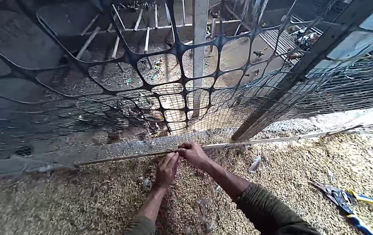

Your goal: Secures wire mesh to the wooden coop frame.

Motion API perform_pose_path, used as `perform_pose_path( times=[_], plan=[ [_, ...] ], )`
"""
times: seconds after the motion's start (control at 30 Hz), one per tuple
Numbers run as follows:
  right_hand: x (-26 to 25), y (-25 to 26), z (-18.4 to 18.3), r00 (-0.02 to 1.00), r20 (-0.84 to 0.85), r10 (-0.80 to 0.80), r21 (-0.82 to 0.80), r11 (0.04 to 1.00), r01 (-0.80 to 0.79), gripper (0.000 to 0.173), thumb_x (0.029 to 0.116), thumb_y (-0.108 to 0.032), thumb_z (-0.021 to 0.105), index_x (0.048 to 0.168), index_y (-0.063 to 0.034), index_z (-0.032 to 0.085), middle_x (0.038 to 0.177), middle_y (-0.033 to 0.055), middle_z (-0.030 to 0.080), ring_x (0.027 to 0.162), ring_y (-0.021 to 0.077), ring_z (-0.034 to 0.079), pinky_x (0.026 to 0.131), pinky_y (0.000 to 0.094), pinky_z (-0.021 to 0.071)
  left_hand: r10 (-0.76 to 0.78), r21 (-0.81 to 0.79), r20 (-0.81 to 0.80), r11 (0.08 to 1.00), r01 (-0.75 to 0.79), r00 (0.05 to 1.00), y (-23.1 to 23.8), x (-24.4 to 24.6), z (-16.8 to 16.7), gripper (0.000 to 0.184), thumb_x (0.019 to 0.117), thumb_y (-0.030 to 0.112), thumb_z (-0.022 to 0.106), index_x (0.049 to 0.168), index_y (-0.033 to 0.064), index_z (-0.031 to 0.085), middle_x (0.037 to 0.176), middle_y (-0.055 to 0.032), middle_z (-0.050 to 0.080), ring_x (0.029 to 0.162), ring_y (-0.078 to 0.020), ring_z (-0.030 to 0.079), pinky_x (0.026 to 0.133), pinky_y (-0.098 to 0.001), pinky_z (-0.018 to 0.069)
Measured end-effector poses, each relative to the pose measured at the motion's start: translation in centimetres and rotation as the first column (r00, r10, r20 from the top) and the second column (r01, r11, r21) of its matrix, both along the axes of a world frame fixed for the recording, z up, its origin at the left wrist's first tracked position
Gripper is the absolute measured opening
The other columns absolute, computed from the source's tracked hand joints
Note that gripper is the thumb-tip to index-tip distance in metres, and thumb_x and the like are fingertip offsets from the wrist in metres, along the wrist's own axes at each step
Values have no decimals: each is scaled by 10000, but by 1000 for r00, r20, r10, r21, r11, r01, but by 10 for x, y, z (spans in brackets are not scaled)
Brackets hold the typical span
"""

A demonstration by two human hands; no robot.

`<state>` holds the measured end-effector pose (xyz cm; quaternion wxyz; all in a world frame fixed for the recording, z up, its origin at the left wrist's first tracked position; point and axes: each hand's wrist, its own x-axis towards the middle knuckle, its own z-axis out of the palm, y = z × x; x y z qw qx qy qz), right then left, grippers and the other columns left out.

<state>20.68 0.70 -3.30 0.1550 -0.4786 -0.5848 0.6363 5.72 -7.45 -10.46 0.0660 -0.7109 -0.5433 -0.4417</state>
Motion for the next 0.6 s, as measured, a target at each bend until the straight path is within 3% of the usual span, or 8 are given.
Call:
perform_pose_path(
  times=[0.17,0.3,0.4,0.5,0.6],
  plan=[
    [-2,-1,-1,998,23,-50,-21,998,51,233,1011,-187,594,1137,-32,715,964,86,702,793,146,647,768,362,540,-76,34,-99,996,80,992,3,-9,0,218,990,73,559,973,-27,752,953,-176,731,873,-227,732,845,-280,584],
    [3,0,7,999,41,2,88,996,-6,258,1031,-208,586,1147,-22,723,996,103,724,855,152,672,827,372,550,-79,-40,-103,996,75,992,2,-3,11,213,980,58,561,965,-64,735,954,-218,733,849,-297,746,790,-367,610],
    [13,-9,-11,996,-84,-35,183,982,50,258,1045,-194,589,1194,-20,707,1034,117,736,907,166,702,877,385,572,-5,-223,52,975,16,999,-6,6,14,211,974,64,584,979,-83,736,983,-236,732,858,-318,748,784,-421,615],
    [21,-20,-34,961,-225,-158,212,955,207,240,1029,-151,620,1221,-16,665,1019,114,726,861,167,700,818,383,594,117,-432,301,901,26,946,-10,10,17,196,989,97,604,1031,-50,727,1014,-174,706,879,-216,695,814,-377,580],
    [26,-25,-43,968,-212,-134,145,975,167,260,1028,-108,589,1263,-3,630,1105,138,702,921,197,702,862,404,595,163,-529,466,839,126,870,-5,8,23,173,1007,112,599,1056,-14,707,1022,-100,681,886,-111,653,824,-306,559]
  ],
)
